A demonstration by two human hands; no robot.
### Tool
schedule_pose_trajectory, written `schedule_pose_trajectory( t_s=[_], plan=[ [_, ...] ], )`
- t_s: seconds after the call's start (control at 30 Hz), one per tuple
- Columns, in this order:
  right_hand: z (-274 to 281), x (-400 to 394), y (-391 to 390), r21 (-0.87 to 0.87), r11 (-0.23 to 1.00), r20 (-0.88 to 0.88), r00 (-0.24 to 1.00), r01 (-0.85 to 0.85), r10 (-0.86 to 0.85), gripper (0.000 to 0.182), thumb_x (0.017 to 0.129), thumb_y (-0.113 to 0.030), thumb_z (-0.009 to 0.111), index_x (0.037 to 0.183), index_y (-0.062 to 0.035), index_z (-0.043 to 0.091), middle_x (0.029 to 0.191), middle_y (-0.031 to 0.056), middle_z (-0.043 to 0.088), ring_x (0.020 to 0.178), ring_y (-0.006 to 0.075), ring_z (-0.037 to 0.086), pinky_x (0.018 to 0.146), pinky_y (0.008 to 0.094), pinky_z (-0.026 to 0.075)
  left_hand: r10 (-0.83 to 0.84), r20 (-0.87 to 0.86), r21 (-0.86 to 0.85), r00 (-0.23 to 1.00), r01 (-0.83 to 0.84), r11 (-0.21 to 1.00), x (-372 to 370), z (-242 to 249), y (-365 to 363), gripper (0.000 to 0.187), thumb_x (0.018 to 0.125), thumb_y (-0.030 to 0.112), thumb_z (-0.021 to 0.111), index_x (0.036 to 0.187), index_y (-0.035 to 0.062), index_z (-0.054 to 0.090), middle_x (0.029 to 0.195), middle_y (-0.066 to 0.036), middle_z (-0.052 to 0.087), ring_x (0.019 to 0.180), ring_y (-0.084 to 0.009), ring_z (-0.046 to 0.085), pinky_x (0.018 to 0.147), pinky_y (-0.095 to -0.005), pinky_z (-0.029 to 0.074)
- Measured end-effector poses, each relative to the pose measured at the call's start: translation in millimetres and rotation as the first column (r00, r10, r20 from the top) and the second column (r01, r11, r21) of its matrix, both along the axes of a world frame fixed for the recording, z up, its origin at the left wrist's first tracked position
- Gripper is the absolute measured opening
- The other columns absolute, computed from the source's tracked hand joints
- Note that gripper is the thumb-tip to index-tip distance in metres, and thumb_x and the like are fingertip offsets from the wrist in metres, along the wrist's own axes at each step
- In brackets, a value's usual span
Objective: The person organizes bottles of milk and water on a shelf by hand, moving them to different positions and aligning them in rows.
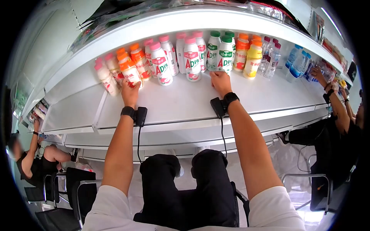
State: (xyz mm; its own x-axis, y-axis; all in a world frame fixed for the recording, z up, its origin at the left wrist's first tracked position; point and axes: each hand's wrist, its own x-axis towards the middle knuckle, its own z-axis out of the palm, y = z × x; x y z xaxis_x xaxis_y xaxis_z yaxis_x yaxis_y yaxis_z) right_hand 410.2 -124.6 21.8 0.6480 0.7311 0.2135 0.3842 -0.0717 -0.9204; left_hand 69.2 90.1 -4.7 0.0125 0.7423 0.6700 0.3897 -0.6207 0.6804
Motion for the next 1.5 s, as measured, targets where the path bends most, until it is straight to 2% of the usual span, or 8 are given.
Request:
schedule_pose_trajectory(
  t_s=[0.43,0.6,0.77,0.87,0.97,1.13,1.33,1.5],
  plan=[
    [-0.3,-2.5,-2.2,-0.013,0.999,-0.005,0.999,0.038,-0.038,0.042,0.093,-0.034,0.058,0.07,0.0006,0.064,0.056,0.0056,0.06,0.054,0.0155,0.058,0.057,0.0327,0.046,-0.145,0.142,-0.036,0.979,0.152,0.988,-0.5,-6.4,8.0,0.062,0.079,0.016,0.08,0.129,-0.0023,0.049,0.11,-0.016,0.069,0.098,-0.0276,0.068,0.088,-0.0371,0.052],
    [6.7,-9.5,-6.6,0.037,0.999,-0.079,0.997,0.012,-0.009,0.032,0.093,-0.029,0.059,0.085,0.0003,0.07,0.068,0.0082,0.067,0.057,0.0149,0.061,0.058,0.032,0.051,0.115,-0.136,0.041,0.984,-0.111,0.993,-3.5,-9.4,12.7,0.076,0.074,0.032,0.084,0.13,-0.0059,0.05,0.131,-0.027,0.053,0.123,-0.0395,0.05,0.106,-0.0448,0.039],
    [8.6,-14.9,-7.7,0.103,0.994,-0.039,0.999,0.031,-0.027,0.026,0.09,-0.025,0.06,0.101,-0.0046,0.073,0.076,0.0103,0.07,0.062,0.0206,0.067,0.063,0.0348,0.054,0.067,-0.104,-0.233,0.992,-0.09,0.968,8.3,15.3,-9.0,0.069,0.075,0.041,0.082,0.123,0.0001,0.053,0.113,-0.02,0.069,0.104,-0.0354,0.066,0.091,-0.0434,0.051],
    [-13.2,8.1,2.7,0.254,0.947,0.252,0.931,0.198,-0.263,0.024,0.088,-0.025,0.061,0.095,-0.0043,0.072,0.073,0.0124,0.069,0.065,0.032,0.067,0.066,0.0407,0.054,0.116,-0.155,-0.214,0.981,-0.147,0.966,9.7,10.2,-4.7,0.067,0.078,0.044,0.079,0.122,0.0003,0.053,0.111,-0.021,0.069,0.103,-0.0368,0.067,0.088,-0.0442,0.051],
    [2.3,4.3,-7.4,0.225,0.831,0.202,0.81,0.509,-0.551,0.024,0.085,-0.024,0.063,0.097,-0.004,0.068,0.088,0.0149,0.07,0.08,0.0387,0.066,0.074,0.0443,0.053,0.14,-0.177,-0.21,0.974,-0.177,0.962,7.5,11.5,-6.9,0.06,0.08,0.045,0.077,0.115,0.0009,0.055,0.104,-0.021,0.071,0.096,-0.0381,0.069,0.084,-0.0451,0.053],
    [-6.1,8.4,-5.5,0.287,0.781,0.234,0.75,0.555,-0.619,0.055,0.077,-0.03,0.071,0.122,-0.0046,0.052,0.12,0.0211,0.058,0.107,0.0401,0.058,0.091,0.0459,0.048,0.139,-0.181,-0.212,0.974,-0.176,0.961,8.8,18.3,-16.2,0.059,0.078,0.046,0.079,0.109,0.0003,0.057,0.102,-0.02,0.072,0.095,-0.0383,0.069,0.083,-0.0453,0.053],
    [-8.6,16.3,-0.9,0.075,0.866,0.348,0.801,0.494,-0.487,0.077,0.069,-0.038,0.081,0.129,-0.0036,0.046,0.124,0.0242,0.056,0.114,0.0434,0.054,0.097,0.0488,0.046,0.139,-0.161,-0.191,0.977,-0.169,0.967,6.4,15.1,-10.8,0.064,0.076,0.047,0.08,0.113,-0.0006,0.058,0.101,-0.023,0.071,0.096,-0.0399,0.069,0.083,-0.0462,0.053],
    [-2.7,45.9,-15.8,-0.024,0.965,0.361,0.902,0.262,-0.236,0.061,0.073,-0.038,0.082,0.114,0.0009,0.059,0.111,0.0196,0.067,0.102,0.0344,0.065,0.088,0.0421,0.052,0.165,-0.203,-0.198,0.965,-0.205,0.958,6.3,12.7,-6.5,0.06,0.077,0.048,0.078,0.11,0.001,0.058,0.101,-0.023,0.071,0.095,-0.0407,0.068,0.082,-0.0474,0.053]
  ],
)
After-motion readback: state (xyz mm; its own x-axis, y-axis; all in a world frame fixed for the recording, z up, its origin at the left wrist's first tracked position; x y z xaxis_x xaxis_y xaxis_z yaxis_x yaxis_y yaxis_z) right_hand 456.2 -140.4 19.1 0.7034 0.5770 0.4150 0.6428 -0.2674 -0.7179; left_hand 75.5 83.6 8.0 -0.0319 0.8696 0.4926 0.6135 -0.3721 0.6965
